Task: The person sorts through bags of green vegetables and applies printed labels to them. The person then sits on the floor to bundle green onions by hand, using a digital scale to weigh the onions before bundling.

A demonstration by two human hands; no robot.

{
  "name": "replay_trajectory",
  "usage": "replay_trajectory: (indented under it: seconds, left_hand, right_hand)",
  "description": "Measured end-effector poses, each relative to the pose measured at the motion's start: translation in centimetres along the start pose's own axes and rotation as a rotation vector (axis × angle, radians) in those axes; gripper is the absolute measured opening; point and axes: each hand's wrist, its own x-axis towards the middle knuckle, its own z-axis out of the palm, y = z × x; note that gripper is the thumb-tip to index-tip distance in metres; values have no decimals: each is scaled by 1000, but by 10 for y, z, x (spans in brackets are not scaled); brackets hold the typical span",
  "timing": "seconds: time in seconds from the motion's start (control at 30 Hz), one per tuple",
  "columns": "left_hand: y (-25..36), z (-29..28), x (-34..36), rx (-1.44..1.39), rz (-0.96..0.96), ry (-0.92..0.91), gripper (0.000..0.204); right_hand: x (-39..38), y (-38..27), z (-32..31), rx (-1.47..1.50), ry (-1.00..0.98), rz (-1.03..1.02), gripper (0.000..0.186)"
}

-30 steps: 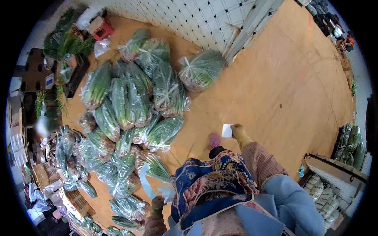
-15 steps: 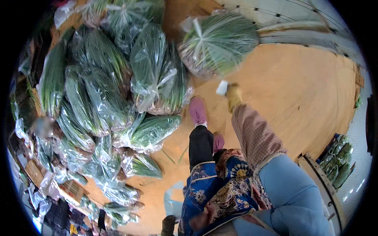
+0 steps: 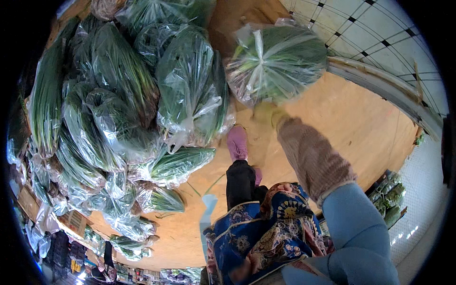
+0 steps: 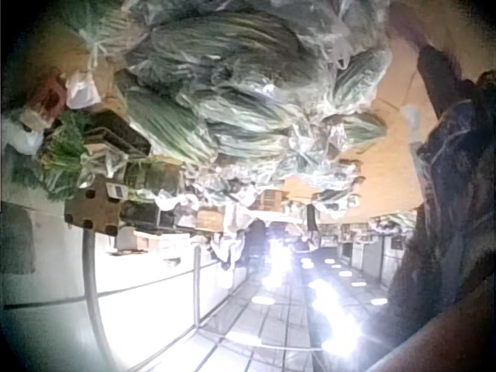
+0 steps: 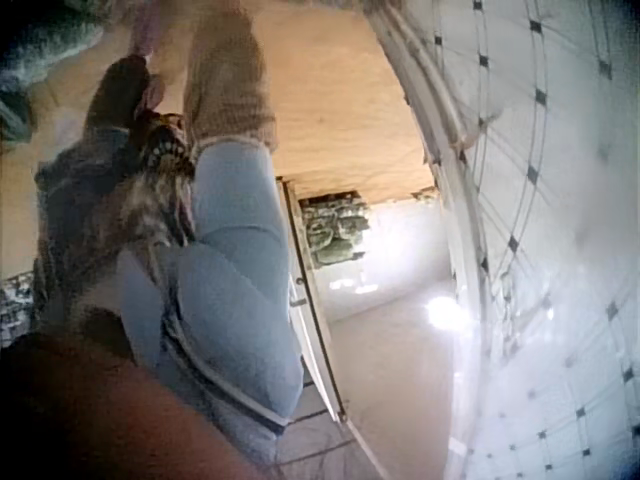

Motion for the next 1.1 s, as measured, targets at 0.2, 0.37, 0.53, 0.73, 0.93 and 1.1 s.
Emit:
replay_trajectory:
  seconds: [0.2, 0.37, 0.53, 0.73, 0.93, 1.1]
  left_hand:
    - [21, 8, 6, -16, -11, -31, 32]
    - [16, 25, 6, -80, -23, -58, 30]
    - [-22, 20, -9, -100, 17, -87, 29]
    - [-125, 21, -36, 50, 161, -208, 27]
    - [-191, 114, 1, 193, 484, -124, 25]
    - [-296, 148, 16, -518, 501, 7, 32]
  right_hand:
    - [42, 13, -81, 247, -110, 67, 13]
    - [9, -4, -157, 155, 716, -79, 30]
    - [35, 14, -137, -375, 404, 146, 41]
    - [-21, 18, -122, -381, 413, 103, 34]
    - [-100, -44, -84, -491, 235, -21, 28]
    - [-143, -72, -34, -581, 101, -267, 24]
